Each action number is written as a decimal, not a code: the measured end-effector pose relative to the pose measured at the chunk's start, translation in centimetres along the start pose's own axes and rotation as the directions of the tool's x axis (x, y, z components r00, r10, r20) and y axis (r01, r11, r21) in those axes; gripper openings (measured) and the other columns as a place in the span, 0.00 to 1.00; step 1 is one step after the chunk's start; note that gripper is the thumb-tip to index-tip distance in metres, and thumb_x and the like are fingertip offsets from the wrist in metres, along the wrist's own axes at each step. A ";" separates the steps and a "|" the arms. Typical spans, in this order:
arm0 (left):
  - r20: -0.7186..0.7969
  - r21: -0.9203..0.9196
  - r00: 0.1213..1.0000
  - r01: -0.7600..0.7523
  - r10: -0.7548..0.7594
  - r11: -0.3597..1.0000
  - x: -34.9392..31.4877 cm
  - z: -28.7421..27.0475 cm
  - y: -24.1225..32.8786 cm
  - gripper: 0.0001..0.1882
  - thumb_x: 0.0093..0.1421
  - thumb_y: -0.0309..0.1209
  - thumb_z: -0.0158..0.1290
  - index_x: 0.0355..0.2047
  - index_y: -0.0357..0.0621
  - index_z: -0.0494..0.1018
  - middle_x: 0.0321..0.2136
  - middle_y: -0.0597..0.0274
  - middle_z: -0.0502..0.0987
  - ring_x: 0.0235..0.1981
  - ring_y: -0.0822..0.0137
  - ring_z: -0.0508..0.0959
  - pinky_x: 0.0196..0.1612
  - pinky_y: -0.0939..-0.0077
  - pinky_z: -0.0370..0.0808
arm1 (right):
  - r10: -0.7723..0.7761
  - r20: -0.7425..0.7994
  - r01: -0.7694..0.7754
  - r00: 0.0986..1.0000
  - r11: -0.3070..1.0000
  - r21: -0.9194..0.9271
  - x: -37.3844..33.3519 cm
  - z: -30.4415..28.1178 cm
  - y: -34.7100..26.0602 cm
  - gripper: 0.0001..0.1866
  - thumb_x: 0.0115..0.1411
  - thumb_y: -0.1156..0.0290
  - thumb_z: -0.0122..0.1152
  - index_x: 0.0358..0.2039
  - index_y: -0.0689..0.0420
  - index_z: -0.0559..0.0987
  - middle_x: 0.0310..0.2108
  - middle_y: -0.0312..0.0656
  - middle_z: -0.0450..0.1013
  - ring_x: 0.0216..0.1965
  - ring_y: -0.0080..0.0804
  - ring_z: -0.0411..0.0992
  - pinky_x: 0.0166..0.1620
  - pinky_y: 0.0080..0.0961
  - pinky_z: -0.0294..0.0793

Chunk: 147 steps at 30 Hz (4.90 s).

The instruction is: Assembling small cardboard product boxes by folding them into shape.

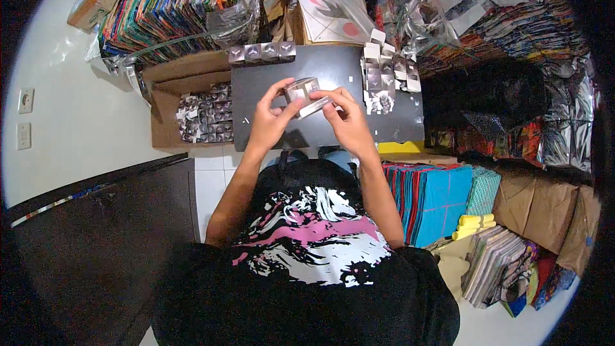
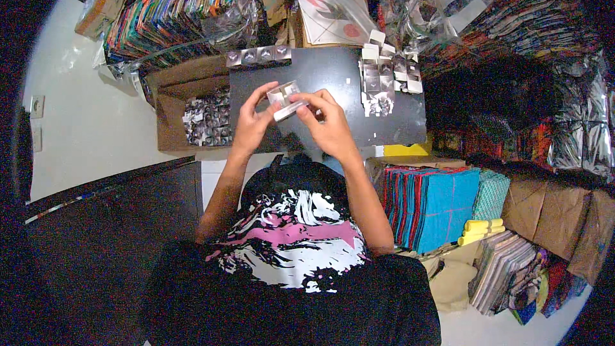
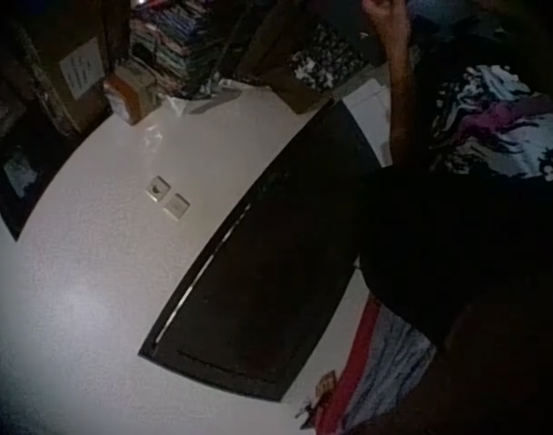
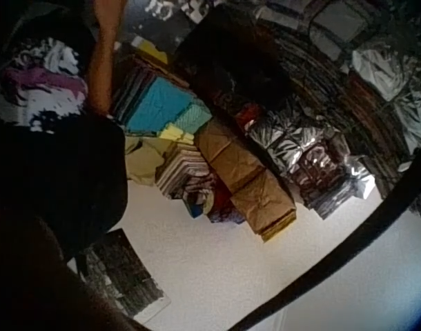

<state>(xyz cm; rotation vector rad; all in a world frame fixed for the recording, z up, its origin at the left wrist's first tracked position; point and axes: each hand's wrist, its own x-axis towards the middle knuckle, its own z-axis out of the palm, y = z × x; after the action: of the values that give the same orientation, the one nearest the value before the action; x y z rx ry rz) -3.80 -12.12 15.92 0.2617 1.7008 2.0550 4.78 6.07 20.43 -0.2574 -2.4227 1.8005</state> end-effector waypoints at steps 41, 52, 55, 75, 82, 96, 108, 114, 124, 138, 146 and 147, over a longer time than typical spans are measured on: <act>0.150 0.060 0.972 -0.189 0.179 0.980 -1.2 1.6 1.3 0.28 0.62 0.25 0.62 0.63 0.40 0.72 0.54 0.51 0.76 0.42 0.66 0.84 0.40 0.76 0.85 | -0.199 -0.244 0.245 0.949 0.954 0.175 -0.3 -0.8 1.0 0.11 0.60 0.79 0.69 0.44 0.62 0.87 0.49 0.47 0.79 0.49 0.32 0.78 0.50 0.25 0.80; 0.161 0.454 0.963 -0.266 0.216 0.850 -0.8 0.7 1.2 0.43 0.37 0.38 0.81 0.55 0.43 0.78 0.47 0.58 0.74 0.48 0.61 0.79 0.51 0.65 0.78 | -0.152 -0.059 0.160 0.987 0.974 0.161 -0.3 -0.2 0.2 0.22 0.68 0.71 0.60 0.62 0.60 0.78 0.58 0.51 0.77 0.57 0.38 0.76 0.60 0.34 0.73; 0.132 0.475 0.956 -0.293 0.262 0.830 -0.9 1.2 2.5 0.38 0.38 0.39 0.80 0.50 0.41 0.78 0.48 0.56 0.76 0.48 0.59 0.80 0.50 0.65 0.79 | -0.232 -0.027 0.233 0.972 0.956 0.176 -0.5 -0.2 -0.4 0.28 0.64 0.67 0.65 0.64 0.60 0.75 0.59 0.52 0.76 0.59 0.39 0.75 0.62 0.34 0.72; 0.125 0.619 0.888 -0.419 0.443 0.665 -1.8 2.3 6.6 0.35 0.34 0.37 0.79 0.43 0.39 0.78 0.39 0.54 0.81 0.41 0.57 0.83 0.46 0.65 0.79 | -0.120 -0.156 0.181 0.980 0.863 0.472 -0.6 1.1 -0.5 0.33 0.51 0.76 0.79 0.58 0.64 0.79 0.60 0.49 0.74 0.60 0.35 0.73 0.60 0.31 0.75; 0.164 0.603 0.863 -0.471 0.478 0.644 -1.3 1.9 7.3 0.35 0.36 0.41 0.80 0.43 0.40 0.78 0.37 0.55 0.80 0.39 0.53 0.83 0.43 0.62 0.80 | -0.217 -0.060 0.224 0.974 0.906 0.360 -0.4 0.1 0.1 0.35 0.50 0.74 0.80 0.59 0.64 0.78 0.65 0.53 0.71 0.64 0.37 0.70 0.64 0.35 0.73; 0.174 -0.021 0.972 -0.159 0.160 0.987 -0.7 1.3 3.4 0.48 0.43 0.29 0.79 0.64 0.36 0.69 0.59 0.54 0.74 0.57 0.67 0.75 0.58 0.71 0.77 | 0.075 0.149 -0.160 0.986 0.673 0.722 -0.3 1.1 0.4 0.30 0.66 0.61 0.66 0.66 0.51 0.69 0.46 0.30 0.72 0.28 0.09 0.59 0.25 0.10 0.55; 0.132 -0.166 0.982 -0.109 0.132 0.980 -1.3 1.6 2.7 0.24 0.67 0.27 0.60 0.62 0.33 0.72 0.51 0.56 0.80 0.49 0.73 0.79 0.53 0.78 0.77 | -0.010 -0.086 0.057 0.996 0.824 0.563 -0.3 1.3 0.5 0.18 0.66 0.71 0.65 0.55 0.58 0.75 0.51 0.39 0.74 0.52 0.26 0.72 0.55 0.24 0.73; 0.122 -0.114 0.988 -0.080 0.094 0.990 -1.2 1.3 2.5 0.22 0.67 0.27 0.60 0.60 0.31 0.73 0.49 0.57 0.81 0.47 0.73 0.80 0.51 0.79 0.78 | 0.021 -0.075 0.025 0.997 0.826 0.563 -0.2 1.5 0.9 0.17 0.66 0.71 0.65 0.54 0.58 0.76 0.49 0.38 0.75 0.51 0.24 0.73 0.53 0.22 0.73; 0.199 -0.088 0.949 -0.231 0.245 0.969 -1.8 1.5 2.9 0.21 0.66 0.27 0.60 0.58 0.32 0.75 0.60 0.51 0.76 0.53 0.68 0.79 0.57 0.74 0.76 | -0.040 -0.029 0.049 0.999 0.753 0.656 0.0 1.2 1.5 0.17 0.67 0.69 0.63 0.53 0.63 0.78 0.56 0.45 0.75 0.56 0.29 0.73 0.60 0.27 0.71; 0.163 -0.125 0.960 -0.207 0.226 0.970 -1.3 0.8 2.2 0.16 0.64 0.26 0.59 0.51 0.32 0.80 0.59 0.48 0.76 0.56 0.64 0.77 0.61 0.68 0.74 | 0.009 -0.050 0.023 0.999 0.796 0.605 -0.2 1.9 1.4 0.13 0.65 0.74 0.65 0.49 0.63 0.80 0.52 0.44 0.77 0.51 0.28 0.75 0.55 0.24 0.73; 0.169 -0.141 0.964 -0.181 0.204 0.973 -1.2 1.0 3.4 0.17 0.67 0.28 0.58 0.54 0.32 0.79 0.60 0.48 0.76 0.57 0.65 0.77 0.61 0.68 0.74 | -0.054 -0.006 0.046 0.999 0.770 0.637 0.3 1.0 1.3 0.15 0.67 0.72 0.64 0.53 0.63 0.80 0.60 0.47 0.75 0.57 0.31 0.74 0.61 0.29 0.71; 0.181 -0.137 0.965 -0.168 0.191 0.976 -1.1 0.7 3.1 0.17 0.67 0.28 0.58 0.54 0.32 0.78 0.60 0.49 0.76 0.57 0.65 0.77 0.61 0.69 0.73 | -0.039 0.011 0.023 0.999 0.763 0.646 0.3 1.0 1.3 0.15 0.67 0.71 0.63 0.53 0.62 0.80 0.59 0.46 0.75 0.56 0.31 0.74 0.61 0.28 0.71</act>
<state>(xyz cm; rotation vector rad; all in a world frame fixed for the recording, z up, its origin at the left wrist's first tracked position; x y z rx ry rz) -3.22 -12.40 19.26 0.5759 1.4767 2.1727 4.37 5.53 18.93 -0.1206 -1.6356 2.4845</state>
